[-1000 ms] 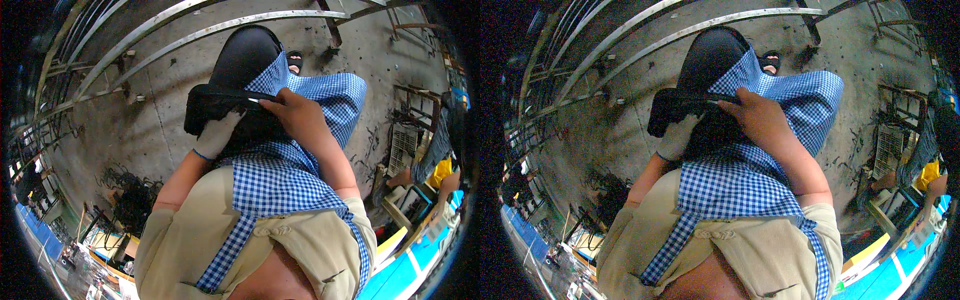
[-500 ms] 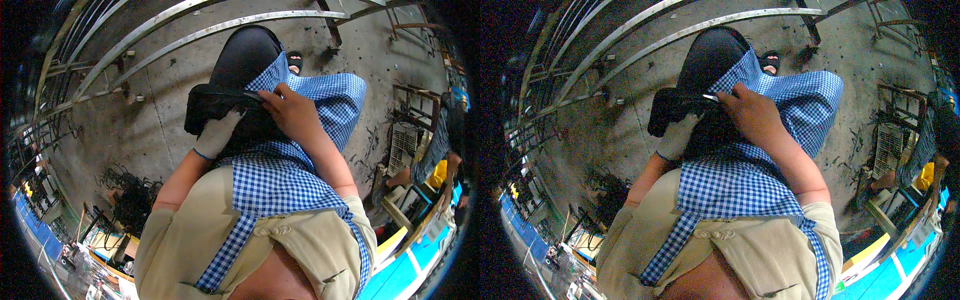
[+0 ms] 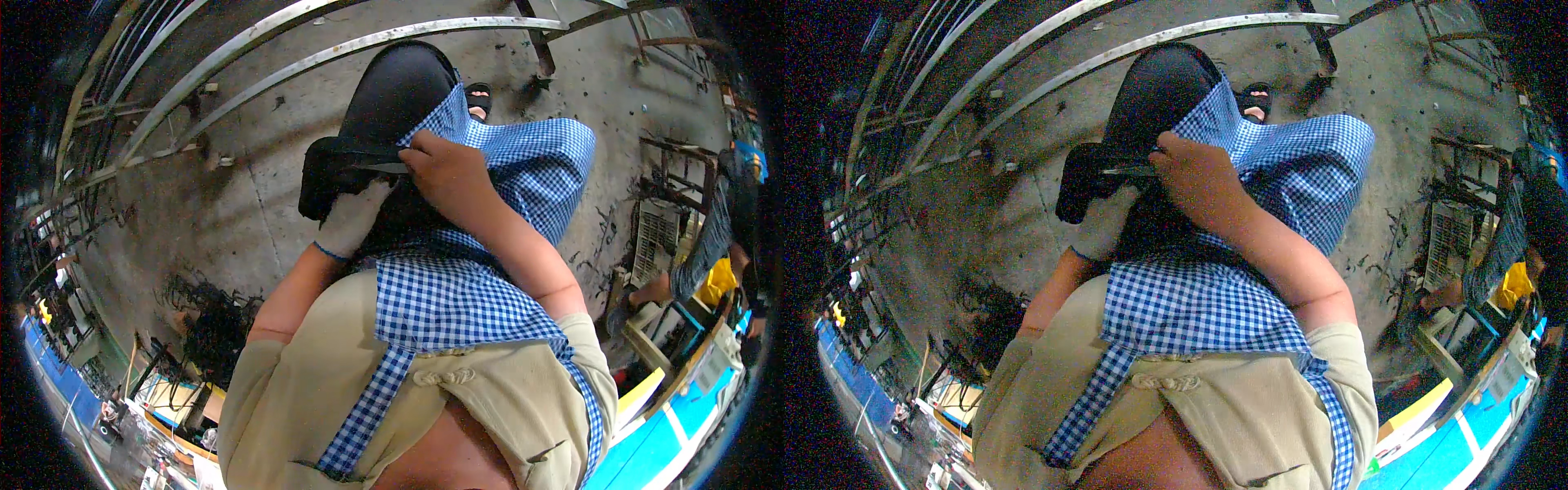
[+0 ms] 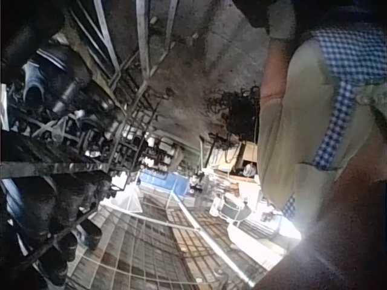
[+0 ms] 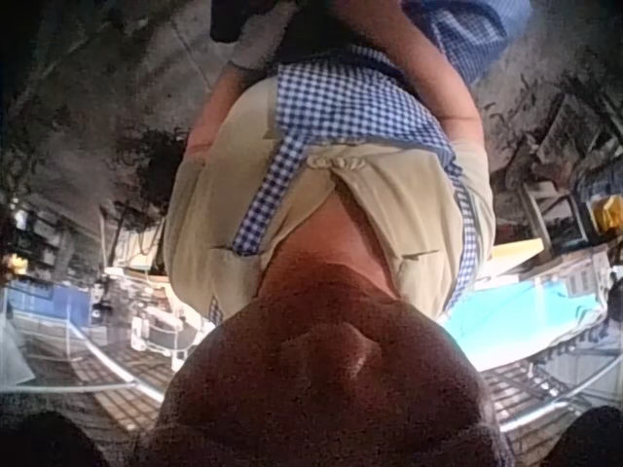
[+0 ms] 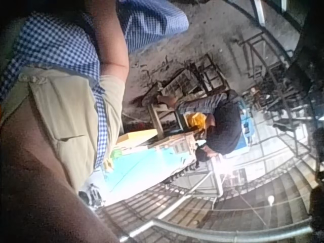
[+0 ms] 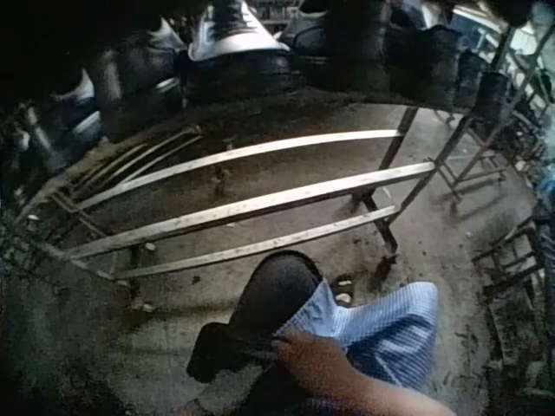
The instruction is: The person sits on the floor and cleans black shoes using a small metal tool. They pick up shoes from a nearby metal rack, scrape the soles and edges, and place them back on the rack. The process is repeated for multiple shoes.
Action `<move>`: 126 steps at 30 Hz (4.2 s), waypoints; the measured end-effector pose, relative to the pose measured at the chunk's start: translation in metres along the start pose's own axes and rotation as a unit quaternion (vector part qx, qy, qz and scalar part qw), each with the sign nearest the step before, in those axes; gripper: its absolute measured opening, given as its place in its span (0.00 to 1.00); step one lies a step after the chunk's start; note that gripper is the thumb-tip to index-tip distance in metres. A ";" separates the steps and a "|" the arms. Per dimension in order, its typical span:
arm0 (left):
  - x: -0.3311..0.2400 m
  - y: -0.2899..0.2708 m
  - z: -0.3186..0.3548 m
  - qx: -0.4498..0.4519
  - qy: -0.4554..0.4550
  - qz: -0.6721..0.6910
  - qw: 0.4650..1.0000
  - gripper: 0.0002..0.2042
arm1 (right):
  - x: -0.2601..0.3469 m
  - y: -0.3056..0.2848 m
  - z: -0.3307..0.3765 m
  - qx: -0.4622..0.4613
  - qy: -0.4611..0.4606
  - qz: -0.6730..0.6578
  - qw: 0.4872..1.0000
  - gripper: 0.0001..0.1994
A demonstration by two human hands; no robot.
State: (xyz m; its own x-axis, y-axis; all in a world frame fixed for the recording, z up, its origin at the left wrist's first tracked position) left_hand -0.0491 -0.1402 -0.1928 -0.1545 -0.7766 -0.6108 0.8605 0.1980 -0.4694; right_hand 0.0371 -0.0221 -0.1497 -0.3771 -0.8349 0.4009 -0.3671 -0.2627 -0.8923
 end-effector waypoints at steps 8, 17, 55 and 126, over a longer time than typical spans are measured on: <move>0.015 0.006 -0.010 -0.019 0.060 0.001 0.998 0.23 | 0.013 0.002 -0.009 0.026 -0.083 0.043 0.995 0.04; 0.042 0.014 -0.020 0.042 -0.017 -0.016 0.999 0.29 | 0.002 0.002 -0.006 0.017 -0.082 -0.035 0.996 0.07; -0.004 0.003 0.003 0.044 0.189 -0.091 0.977 0.18 | -0.087 0.007 0.003 -0.066 0.254 -0.400 0.878 0.08; -0.102 -0.141 0.088 -0.262 0.453 -0.270 0.808 0.21 | -0.007 -0.046 -0.022 -0.018 0.093 -0.587 0.804 0.44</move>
State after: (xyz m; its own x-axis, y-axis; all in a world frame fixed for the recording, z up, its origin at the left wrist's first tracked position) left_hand -0.1121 -0.1412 -0.0082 -0.9353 -0.1244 -0.3312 0.2618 0.3863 -0.8845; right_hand 0.0375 0.0066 -0.1073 0.1279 0.0661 0.9896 -0.5865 -0.7996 0.1292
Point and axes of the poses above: each hand's wrist, its own z-axis away from the middle knuckle, its own y-axis out of the palm, x = y × z, the point moved 6 cm from there along -z, towards the middle knuckle, and after that the axes turned 11 degrees about -x, right-handed, at the moved point
